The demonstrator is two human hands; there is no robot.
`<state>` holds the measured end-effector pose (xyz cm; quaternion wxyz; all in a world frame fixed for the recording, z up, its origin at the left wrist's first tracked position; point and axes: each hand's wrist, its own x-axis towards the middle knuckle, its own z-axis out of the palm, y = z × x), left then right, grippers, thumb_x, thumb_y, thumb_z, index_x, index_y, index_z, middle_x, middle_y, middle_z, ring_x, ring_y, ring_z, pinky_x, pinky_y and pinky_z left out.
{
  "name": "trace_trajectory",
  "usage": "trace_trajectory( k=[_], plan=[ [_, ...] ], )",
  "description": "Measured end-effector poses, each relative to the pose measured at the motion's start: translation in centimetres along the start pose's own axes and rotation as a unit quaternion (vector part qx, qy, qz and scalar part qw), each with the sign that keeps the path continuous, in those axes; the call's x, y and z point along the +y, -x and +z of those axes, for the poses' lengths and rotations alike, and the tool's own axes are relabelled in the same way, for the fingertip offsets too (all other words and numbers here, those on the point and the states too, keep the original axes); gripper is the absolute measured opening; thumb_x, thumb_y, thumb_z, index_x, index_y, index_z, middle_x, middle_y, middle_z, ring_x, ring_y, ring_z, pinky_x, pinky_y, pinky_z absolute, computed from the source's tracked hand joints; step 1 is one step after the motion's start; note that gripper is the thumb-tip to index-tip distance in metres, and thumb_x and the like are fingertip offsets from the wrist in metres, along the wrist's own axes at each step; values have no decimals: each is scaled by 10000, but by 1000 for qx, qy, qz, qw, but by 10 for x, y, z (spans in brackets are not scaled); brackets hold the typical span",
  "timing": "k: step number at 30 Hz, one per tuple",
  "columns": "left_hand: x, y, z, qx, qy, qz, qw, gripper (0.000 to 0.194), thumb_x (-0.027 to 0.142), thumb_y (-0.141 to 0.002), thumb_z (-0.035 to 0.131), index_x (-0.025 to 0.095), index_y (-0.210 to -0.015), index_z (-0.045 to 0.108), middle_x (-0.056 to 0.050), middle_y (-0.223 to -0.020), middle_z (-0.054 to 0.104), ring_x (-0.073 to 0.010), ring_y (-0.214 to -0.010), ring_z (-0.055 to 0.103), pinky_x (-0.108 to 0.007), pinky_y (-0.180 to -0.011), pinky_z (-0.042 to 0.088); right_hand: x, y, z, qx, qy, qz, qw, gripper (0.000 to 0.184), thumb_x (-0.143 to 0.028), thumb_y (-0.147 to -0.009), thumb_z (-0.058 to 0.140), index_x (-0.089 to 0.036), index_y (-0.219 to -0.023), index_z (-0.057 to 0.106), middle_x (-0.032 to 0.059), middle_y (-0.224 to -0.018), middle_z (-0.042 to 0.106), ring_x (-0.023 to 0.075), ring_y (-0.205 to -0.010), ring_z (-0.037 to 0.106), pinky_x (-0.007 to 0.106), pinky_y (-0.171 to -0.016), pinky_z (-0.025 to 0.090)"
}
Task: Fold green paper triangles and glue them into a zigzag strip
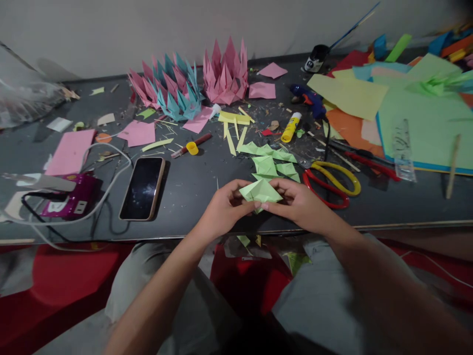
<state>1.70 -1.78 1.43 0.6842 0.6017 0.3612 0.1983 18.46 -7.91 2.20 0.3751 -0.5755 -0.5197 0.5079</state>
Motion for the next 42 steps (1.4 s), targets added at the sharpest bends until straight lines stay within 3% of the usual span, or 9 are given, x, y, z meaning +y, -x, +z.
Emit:
trace_trajectory(
  k=[3, 5, 10, 19, 26, 30, 32, 37, 42],
  plan=[
    [-1, 3, 4, 82, -6, 52, 995, 379, 226, -703, 670, 194, -1023, 469, -21, -923, 591, -104, -679, 584, -239, -627, 503, 4, -2, 5, 46, -54, -2, 997, 251, -326, -716, 636, -184, -915, 579, 36, -882, 651, 164, -795, 608, 282, -706, 478],
    [-1, 7, 7, 147, -91, 122, 977, 292, 237, -723, 663, 207, -962, 500, -49, -1072, 548, -142, -839, 597, -253, -683, 509, 10, -3, 9, 78, -99, -10, 992, 268, -326, -711, 644, -185, -928, 577, 41, -899, 661, 170, -823, 613, 300, -742, 479],
    [-3, 13, 10, 156, -290, 218, 919, 84, 269, -794, 601, 203, -839, 627, -89, -1301, 420, -226, -1106, 510, -369, -910, 444, 15, -7, 19, 105, -160, -21, 981, 274, -323, -711, 650, -190, -939, 572, 45, -934, 672, 170, -872, 616, 317, -813, 466],
    [0, 11, 6, 124, -219, 125, 960, 88, 240, -814, 560, 193, -766, 617, -84, -1257, 461, -229, -1189, 439, -373, -970, 365, 14, -7, 24, 84, -142, -21, 986, 251, -373, -699, 652, -184, -849, 581, 28, -805, 654, 172, -793, 601, 310, -734, 479],
    [-3, 11, 12, 138, -150, 100, 974, 81, 264, -816, 552, 193, -850, 535, -51, -1010, 549, -169, -916, 564, -280, -765, 455, 12, -6, 25, 102, -98, -14, 990, 241, -414, -713, 622, -178, -736, 582, 18, -689, 639, 155, -655, 586, 303, -645, 481],
    [-3, 10, 10, 132, -43, 60, 988, 494, 277, -726, 660, 231, -1121, 366, -53, -1074, 548, -143, -830, 582, -247, -672, 465, 11, -8, 18, 79, -98, 0, 992, 265, -418, -698, 632, -179, -787, 558, 29, -716, 660, 160, -660, 610, 312, -649, 494],
    [-1, 9, 5, 120, 5, 58, 991, 561, 292, -710, 678, 241, -1153, 338, -46, -1072, 548, -128, -793, 583, -235, -646, 464, 11, -9, 12, 62, -112, 20, 992, 329, -415, -675, 654, -181, -864, 520, 22, -712, 658, 151, -626, 613, 302, -617, 499],
    [3, 7, -9, 90, 38, 49, 994, 250, 321, -755, 631, 182, -892, 475, 19, -745, 573, -105, -644, 579, -217, -580, 456, 10, -6, 3, 62, -135, 36, 988, 391, -386, -659, 680, -230, -810, 355, -68, -552, 566, 115, -513, 575, 239, -507, 466],
    [5, 8, -12, 86, -15, 49, 995, 159, 312, -743, 636, 162, -778, 599, 5, -711, 597, -100, -651, 551, -217, -615, 450, 11, -2, 1, 53, -84, -1, 995, 283, -399, -705, 634, -221, -773, 425, -54, -599, 541, 115, -538, 583, 243, -529, 475]
  ],
)
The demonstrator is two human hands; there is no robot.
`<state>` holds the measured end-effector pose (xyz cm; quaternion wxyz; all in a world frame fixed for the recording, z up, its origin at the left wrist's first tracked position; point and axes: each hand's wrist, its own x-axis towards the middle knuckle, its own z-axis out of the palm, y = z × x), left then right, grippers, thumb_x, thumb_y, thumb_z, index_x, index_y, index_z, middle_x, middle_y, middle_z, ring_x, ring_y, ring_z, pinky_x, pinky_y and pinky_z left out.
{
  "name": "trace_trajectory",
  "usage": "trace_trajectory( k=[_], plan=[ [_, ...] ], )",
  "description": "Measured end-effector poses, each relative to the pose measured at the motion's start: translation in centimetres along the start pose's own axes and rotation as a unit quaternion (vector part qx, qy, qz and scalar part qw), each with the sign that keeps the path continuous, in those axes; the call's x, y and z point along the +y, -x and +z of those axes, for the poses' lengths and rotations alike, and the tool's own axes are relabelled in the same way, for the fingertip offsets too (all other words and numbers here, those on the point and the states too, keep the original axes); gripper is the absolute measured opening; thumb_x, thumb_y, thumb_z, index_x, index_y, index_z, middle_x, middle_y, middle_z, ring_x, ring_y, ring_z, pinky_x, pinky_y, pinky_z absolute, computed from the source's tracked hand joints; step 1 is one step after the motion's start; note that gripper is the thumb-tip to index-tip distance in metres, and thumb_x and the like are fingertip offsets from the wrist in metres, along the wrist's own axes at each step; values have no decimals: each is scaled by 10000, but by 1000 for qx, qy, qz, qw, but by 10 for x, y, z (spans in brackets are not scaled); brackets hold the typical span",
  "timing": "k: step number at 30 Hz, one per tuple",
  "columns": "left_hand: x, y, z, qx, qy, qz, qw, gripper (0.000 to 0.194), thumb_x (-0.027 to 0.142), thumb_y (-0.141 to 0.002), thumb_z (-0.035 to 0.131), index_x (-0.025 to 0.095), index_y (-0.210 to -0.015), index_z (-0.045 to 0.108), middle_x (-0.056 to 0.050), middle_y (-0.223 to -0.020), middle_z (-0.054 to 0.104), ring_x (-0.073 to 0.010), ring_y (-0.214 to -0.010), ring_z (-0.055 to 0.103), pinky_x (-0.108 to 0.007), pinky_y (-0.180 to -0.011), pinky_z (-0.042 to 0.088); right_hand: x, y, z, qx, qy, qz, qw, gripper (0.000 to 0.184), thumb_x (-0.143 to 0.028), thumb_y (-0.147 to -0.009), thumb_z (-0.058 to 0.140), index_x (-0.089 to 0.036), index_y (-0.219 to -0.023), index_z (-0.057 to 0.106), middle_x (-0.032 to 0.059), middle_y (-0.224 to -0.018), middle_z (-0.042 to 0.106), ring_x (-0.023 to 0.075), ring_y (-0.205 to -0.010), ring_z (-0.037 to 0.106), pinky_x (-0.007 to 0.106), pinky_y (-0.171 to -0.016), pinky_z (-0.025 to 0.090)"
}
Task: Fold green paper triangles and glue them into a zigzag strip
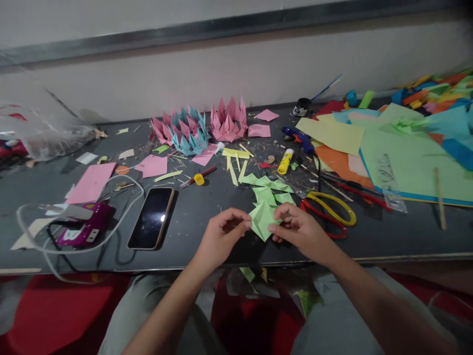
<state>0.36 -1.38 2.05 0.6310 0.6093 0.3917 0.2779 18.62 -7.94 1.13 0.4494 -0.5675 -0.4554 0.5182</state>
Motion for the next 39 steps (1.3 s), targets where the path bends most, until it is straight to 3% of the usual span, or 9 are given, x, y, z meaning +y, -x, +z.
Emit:
trace_trajectory(
  k=[4, 9, 13, 17, 21, 26, 29, 35, 39],
  plan=[
    [3, 0, 1, -19, -22, -7, 1000, 168, 323, -726, 642, 174, -802, 654, -22, -750, 647, -126, -671, 575, -253, -647, 464, -3, 1, -3, -1, 68, -29, 997, 213, -411, -761, 571, -204, -799, 537, -5, -703, 600, 131, -620, 594, 255, -588, 487],
    [1, -1, 4, 5, -37, -22, 999, 160, 323, -703, 654, 168, -718, 617, 1, -664, 609, -112, -615, 546, -245, -610, 450, -4, 2, -2, 26, 137, -51, 989, 238, -406, -818, 495, -211, -849, 628, 37, -849, 669, 170, -764, 607, 273, -672, 477],
    [-3, -3, 7, 12, 25, -30, 999, 236, 306, -671, 686, 164, -724, 505, 39, -642, 518, -78, -568, 502, -207, -545, 442, -1, 3, 1, 27, 104, -28, 994, 303, -390, -801, 526, -201, -1034, 574, 32, -803, 671, 162, -698, 609, 281, -631, 474],
    [-4, -3, 8, -35, 74, -66, 994, 345, 294, -672, 685, 193, -904, 451, 32, -720, 551, -91, -587, 519, -201, -496, 460, -2, 2, 1, -1, 71, 6, 997, 412, -377, -805, 520, -182, -1167, 492, 24, -766, 673, 169, -700, 622, 303, -654, 483],
    [-4, 0, 5, -42, -2, -49, 998, 313, 278, -709, 653, 201, -939, 457, 30, -727, 557, -92, -590, 516, -194, -497, 450, 2, 1, -2, -29, 81, 34, 996, 337, -386, -772, 552, -171, -1030, 570, 71, -925, 684, 203, -866, 632, 326, -757, 480],
    [-3, 3, -2, -83, -121, -19, 989, 179, 287, -706, 668, 176, -809, 572, 26, -701, 560, -78, -568, 488, -193, -519, 409, 6, -2, -7, -34, 173, 20, 984, 220, -372, -768, 540, -173, -835, 606, 47, -800, 675, 184, -744, 621, 296, -670, 466],
    [-1, 2, -4, -105, -106, -36, 988, 237, 300, -665, 707, 164, -825, 599, 18, -711, 570, -93, -610, 513, -199, -544, 411, 5, -4, -10, -47, 189, 15, 981, 204, -361, -768, 533, -172, -792, 607, 34, -756, 660, 164, -701, 602, 271, -639, 451],
    [-8, -3, -6, -91, -71, -63, 991, 231, 211, -689, 652, 161, -890, 549, 25, -703, 567, -99, -636, 533, -218, -595, 426, 1, -6, -8, -90, 189, 26, 977, 185, -357, -758, 558, -183, -791, 608, 25, -760, 657, 156, -719, 592, 252, -639, 440],
    [-10, -4, -9, -78, -110, -44, 990, 93, 205, -691, 653, 154, -751, 603, 13, -705, 603, -108, -670, 548, -225, -639, 414, 2, -6, -7, -82, 254, -22, 964, 172, -341, -769, 557, -185, -719, 609, 13, -713, 628, 140, -669, 548, 247, -612, 409]
  ],
)
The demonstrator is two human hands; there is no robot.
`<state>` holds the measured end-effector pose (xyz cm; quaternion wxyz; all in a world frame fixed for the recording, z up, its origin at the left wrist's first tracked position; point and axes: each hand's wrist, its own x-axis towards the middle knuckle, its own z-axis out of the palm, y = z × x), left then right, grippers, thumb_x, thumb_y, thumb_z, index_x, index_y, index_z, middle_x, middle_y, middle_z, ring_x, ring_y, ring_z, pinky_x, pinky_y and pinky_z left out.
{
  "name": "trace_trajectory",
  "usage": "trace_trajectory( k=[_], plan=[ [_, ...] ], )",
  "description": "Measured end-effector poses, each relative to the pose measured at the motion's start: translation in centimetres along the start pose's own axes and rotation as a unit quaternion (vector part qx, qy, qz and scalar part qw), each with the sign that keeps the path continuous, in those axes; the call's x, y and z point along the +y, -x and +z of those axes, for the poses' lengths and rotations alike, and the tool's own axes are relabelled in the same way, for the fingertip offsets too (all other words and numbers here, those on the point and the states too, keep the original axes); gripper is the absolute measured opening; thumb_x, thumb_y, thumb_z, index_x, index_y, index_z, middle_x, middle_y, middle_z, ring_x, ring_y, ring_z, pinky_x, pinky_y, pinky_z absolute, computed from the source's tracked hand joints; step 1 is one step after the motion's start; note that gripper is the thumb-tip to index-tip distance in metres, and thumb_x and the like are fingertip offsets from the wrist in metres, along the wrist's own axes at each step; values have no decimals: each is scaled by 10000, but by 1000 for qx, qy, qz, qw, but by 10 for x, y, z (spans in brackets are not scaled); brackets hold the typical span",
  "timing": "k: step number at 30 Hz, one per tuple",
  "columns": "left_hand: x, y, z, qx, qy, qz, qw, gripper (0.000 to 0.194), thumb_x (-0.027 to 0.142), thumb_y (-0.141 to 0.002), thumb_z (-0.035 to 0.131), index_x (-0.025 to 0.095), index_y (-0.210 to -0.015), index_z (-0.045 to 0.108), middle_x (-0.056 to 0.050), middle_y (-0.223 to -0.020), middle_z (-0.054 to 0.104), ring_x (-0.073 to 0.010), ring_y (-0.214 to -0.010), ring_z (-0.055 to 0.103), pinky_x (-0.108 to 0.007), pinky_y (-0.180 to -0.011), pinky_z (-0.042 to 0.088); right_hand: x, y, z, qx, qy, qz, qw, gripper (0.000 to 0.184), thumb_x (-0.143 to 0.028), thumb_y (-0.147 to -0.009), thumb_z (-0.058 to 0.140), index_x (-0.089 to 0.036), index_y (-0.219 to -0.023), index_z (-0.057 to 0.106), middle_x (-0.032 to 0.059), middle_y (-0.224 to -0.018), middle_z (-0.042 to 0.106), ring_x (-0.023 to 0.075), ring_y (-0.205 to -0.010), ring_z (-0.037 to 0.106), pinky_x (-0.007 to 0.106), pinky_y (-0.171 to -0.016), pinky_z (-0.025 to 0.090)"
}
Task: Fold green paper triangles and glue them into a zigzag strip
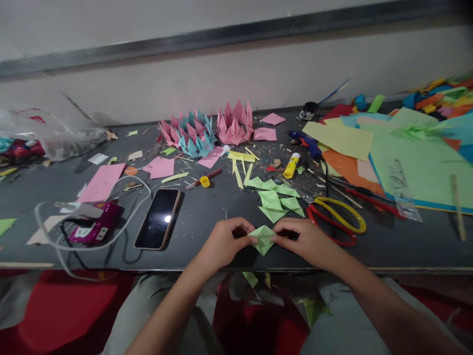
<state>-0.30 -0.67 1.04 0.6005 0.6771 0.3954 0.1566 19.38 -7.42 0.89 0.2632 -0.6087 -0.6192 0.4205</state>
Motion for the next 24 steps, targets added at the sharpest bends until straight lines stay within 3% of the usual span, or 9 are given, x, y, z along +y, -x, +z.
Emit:
trace_trajectory(
  k=[2, 6, 11, 15, 19, 24],
  plan=[
    [1, 1, -1, -7, 4, 1, 1000, 105, 206, -668, 684, 157, -722, 609, 14, -707, 620, -114, -685, 557, -227, -654, 417, 2, -1, 0, 5, 17, -5, 1000, 166, -333, -768, 565, -183, -724, 621, 11, -702, 620, 133, -650, 528, 244, -602, 395],
    [4, 4, -1, -91, 24, -14, 995, 167, 184, -671, 680, 166, -829, 627, 15, -739, 635, -116, -701, 570, -225, -661, 425, 6, -3, 0, -19, 25, 16, 999, 180, -347, -771, 566, -184, -784, 642, -7, -633, 574, 117, -575, 467, 233, -528, 352],
    [4, 4, -1, -61, -36, -12, 997, 60, 210, -706, 641, 157, -731, 624, 25, -684, 604, -103, -664, 538, -204, -621, 389, 3, -3, -1, -29, 11, 7, 1000, 202, -362, -779, 554, -178, -746, 631, -2, -670, 579, 110, -595, 465, 227, -543, 353],
    [1, 2, -2, -82, 11, -55, 995, 182, 236, -630, 712, 157, -773, 630, 12, -697, 630, -113, -656, 558, -207, -604, 398, -1, -2, -2, -37, 18, 24, 999, 209, -361, -777, 548, -169, -737, 622, -18, -596, 520, 99, -546, 422, 221, -507, 318],
    [4, 1, -3, -71, 13, -60, 996, 140, 282, -702, 654, 147, -734, 636, 33, -613, 573, -80, -573, 505, -188, -550, 365, -2, -2, -4, -41, 19, 32, 998, 215, -365, -779, 540, -166, -729, 600, -30, -577, 474, 94, -541, 406, 217, -501, 304],
    [11, 3, -2, -129, 61, -64, 988, 254, 290, -665, 690, 157, -870, 621, 6, -760, 634, -92, -646, 552, -176, -536, 379, 1, 1, -5, -57, 12, 32, 998, 212, -370, -781, 539, -172, -746, 606, -32, -584, 471, 93, -542, 397, 215, -500, 302]
  ],
)
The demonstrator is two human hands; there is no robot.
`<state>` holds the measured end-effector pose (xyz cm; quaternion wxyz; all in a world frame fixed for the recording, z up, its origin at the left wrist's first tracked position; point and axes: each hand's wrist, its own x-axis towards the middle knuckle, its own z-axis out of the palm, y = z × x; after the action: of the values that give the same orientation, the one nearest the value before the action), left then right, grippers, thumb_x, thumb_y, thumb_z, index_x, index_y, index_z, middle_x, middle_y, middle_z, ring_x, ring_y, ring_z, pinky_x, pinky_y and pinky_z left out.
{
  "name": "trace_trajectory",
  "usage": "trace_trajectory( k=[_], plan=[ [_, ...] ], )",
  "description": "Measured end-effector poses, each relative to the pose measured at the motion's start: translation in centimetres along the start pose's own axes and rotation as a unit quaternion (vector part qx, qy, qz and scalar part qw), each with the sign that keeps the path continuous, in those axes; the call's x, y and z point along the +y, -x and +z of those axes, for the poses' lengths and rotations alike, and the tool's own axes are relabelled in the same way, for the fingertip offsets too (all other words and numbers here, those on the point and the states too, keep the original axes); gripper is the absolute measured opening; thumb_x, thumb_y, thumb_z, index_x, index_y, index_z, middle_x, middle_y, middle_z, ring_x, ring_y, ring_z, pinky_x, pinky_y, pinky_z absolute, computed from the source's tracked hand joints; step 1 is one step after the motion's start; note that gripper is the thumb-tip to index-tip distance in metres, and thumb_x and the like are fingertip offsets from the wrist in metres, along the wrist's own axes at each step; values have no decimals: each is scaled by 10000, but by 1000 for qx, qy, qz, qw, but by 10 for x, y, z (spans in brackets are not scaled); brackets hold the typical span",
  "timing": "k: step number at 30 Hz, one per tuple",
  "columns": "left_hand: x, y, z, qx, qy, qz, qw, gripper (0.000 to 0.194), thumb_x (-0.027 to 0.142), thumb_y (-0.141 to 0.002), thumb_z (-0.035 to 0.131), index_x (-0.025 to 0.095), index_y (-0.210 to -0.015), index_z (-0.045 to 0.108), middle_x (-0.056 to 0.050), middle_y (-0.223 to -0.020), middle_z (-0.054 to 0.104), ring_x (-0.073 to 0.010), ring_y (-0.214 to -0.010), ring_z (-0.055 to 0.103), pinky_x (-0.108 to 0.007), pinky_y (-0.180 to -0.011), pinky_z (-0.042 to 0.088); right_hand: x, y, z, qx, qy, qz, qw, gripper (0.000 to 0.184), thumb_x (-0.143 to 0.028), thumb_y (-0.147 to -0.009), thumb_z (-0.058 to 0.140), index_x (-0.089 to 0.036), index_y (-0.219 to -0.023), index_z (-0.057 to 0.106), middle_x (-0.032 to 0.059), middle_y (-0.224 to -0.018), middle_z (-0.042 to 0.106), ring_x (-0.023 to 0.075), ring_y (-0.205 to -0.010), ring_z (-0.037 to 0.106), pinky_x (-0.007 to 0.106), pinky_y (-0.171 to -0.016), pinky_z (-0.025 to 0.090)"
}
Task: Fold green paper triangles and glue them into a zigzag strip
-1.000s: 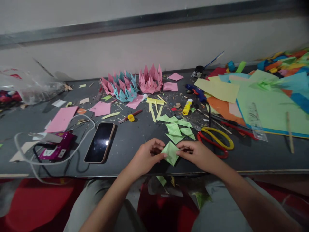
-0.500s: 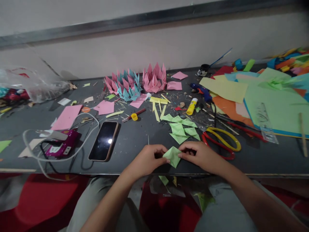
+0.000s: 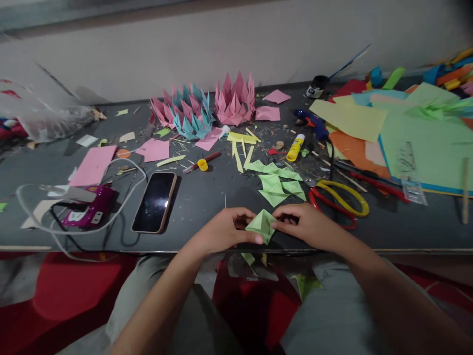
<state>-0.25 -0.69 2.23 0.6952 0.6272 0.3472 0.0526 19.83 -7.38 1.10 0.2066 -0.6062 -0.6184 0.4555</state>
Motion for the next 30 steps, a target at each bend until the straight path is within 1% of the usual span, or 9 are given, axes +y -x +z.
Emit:
trace_trajectory(
  k=[2, 4, 7, 13, 15, 21, 25, 27, 30],
  plan=[
    [3, 1, 2, 19, -21, 15, 999, 271, 333, -711, 651, 160, -916, 615, -14, -810, 652, -107, -680, 574, -192, -569, 413, 0, 1, 0, 1, -9, 1, 1000, 215, -375, -781, 538, -174, -746, 603, -33, -583, 462, 93, -543, 394, 213, -499, 301],
    [3, 2, 4, 86, -82, 51, 992, 243, 355, -752, 610, 170, -909, 624, -20, -824, 664, -119, -710, 592, -206, -609, 433, -2, 1, 0, 10, -14, 3, 1000, 215, -377, -777, 541, -173, -739, 597, -35, -575, 446, 92, -541, 389, 211, -492, 297],
    [0, 3, 7, 171, -200, 107, 959, 136, 289, -793, 565, 199, -860, 643, 1, -810, 681, -121, -705, 611, -204, -627, 438, -5, 2, 1, 21, -12, 4, 1000, 211, -375, -773, 540, -173, -729, 587, -40, -557, 424, 91, -529, 373, 210, -480, 289],
    [-12, -1, 12, 250, -336, 157, 895, 113, 188, -804, 527, 203, -868, 619, 7, -782, 678, -130, -707, 629, -204, -617, 436, -4, 2, 8, 48, -13, 0, 999, 185, -358, -780, 521, -185, -716, 536, -33, -586, 457, 98, -554, 407, 210, -508, 329],
    [-13, -3, 12, 235, -329, 167, 899, 111, 168, -798, 524, 196, -846, 620, 5, -772, 671, -123, -685, 616, -205, -615, 434, -3, 2, 10, 57, -12, 0, 998, 177, -352, -781, 517, -186, -723, 540, -27, -600, 479, 103, -566, 427, 213, -520, 345],
    [-7, -6, 8, 164, -204, 158, 952, 171, 265, -830, 526, 169, -764, 651, -30, -825, 667, -133, -753, 598, -216, -635, 433, -5, 2, 8, 65, -13, 0, 998, 181, -349, -778, 527, -180, -725, 568, -28, -574, 467, 98, -539, 411, 210, -486, 330],
    [-5, -4, 0, 81, -120, 117, 983, 175, 290, -799, 576, 166, -877, 672, -40, -905, 664, -131, -745, 598, -225, -646, 449, -2, 2, 4, 74, 9, -23, 997, 181, -345, -783, 540, -182, -738, 605, -7, -635, 541, 102, -565, 448, 213, -502, 342],
    [-6, -3, -4, 43, -105, 108, 988, 212, 282, -766, 619, 163, -934, 668, -49, -952, 655, -134, -752, 602, -230, -652, 460, 0, 1, 2, 81, 16, -43, 996, 176, -334, -781, 550, -181, -729, 621, 11, -707, 590, 105, -598, 480, 216, -529, 363],
    [-6, -3, -4, 51, -138, 134, 980, 167, 208, -778, 593, 170, -925, 664, -42, -967, 654, -138, -832, 605, -241, -733, 461, 0, 0, 1, 77, 20, -38, 996, 161, -326, -773, 569, -182, -738, 632, 10, -691, 607, 106, -589, 495, 216, -529, 374]
  ],
)
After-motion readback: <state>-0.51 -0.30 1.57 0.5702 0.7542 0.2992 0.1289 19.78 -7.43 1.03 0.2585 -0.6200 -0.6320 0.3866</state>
